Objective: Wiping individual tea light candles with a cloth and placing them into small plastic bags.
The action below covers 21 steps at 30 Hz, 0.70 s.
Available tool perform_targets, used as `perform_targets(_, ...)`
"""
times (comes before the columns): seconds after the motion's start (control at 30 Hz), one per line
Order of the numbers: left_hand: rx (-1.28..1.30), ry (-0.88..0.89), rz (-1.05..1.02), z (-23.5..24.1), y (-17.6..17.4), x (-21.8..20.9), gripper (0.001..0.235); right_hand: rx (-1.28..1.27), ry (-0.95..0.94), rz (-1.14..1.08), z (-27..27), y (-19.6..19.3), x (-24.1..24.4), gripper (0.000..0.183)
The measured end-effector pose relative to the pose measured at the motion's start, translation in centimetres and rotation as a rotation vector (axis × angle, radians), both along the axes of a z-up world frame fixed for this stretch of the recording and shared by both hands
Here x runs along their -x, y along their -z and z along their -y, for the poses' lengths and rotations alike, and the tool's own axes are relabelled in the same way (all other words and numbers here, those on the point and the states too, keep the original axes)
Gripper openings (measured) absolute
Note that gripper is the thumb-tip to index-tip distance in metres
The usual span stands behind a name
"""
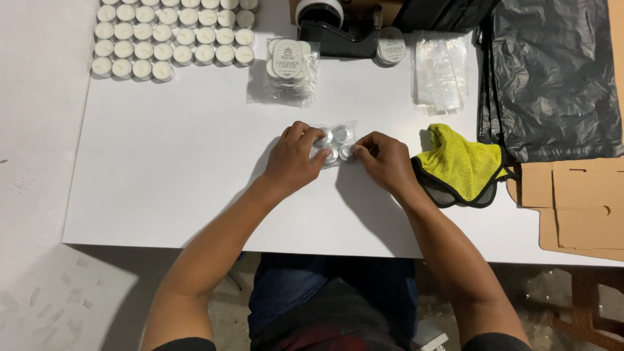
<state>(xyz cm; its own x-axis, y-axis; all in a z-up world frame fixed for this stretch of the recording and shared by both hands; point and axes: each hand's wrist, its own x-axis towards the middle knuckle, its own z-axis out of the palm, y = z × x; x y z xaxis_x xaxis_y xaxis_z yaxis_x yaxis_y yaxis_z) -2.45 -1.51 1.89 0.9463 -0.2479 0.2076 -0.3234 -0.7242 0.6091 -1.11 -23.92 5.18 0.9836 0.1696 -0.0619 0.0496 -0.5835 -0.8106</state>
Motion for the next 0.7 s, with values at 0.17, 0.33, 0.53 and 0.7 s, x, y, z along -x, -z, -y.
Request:
perform_targets(0.17, 0.07, 0.026, -0.03, -0.1, 0.7, -0.6, 0.035, 0.012, 0.039, 0.031, 0.6, 1.0, -0.1, 0.013)
perform_targets(0.33, 0.079, 0.039, 0.026, -0.2, 1.3, -0.6, 0.033, 0.006, 0.048, 0.021, 0.5, 1.4, -0.5, 0.012)
perform_targets(0.53, 0.083, 0.202, 0.385, -0.4, 1.9, -1.6, 0.015, 0.086, 0.007, 0.052, 0.7, 1.4, -1.1, 0.012)
perform_targets(0.7, -0.035, 0.252, 0.259, -1.2, 1.9, -1.8, 0.016, 0.055, 0.038, -0.065, 0.4, 0.3, -1.0, 0.011)
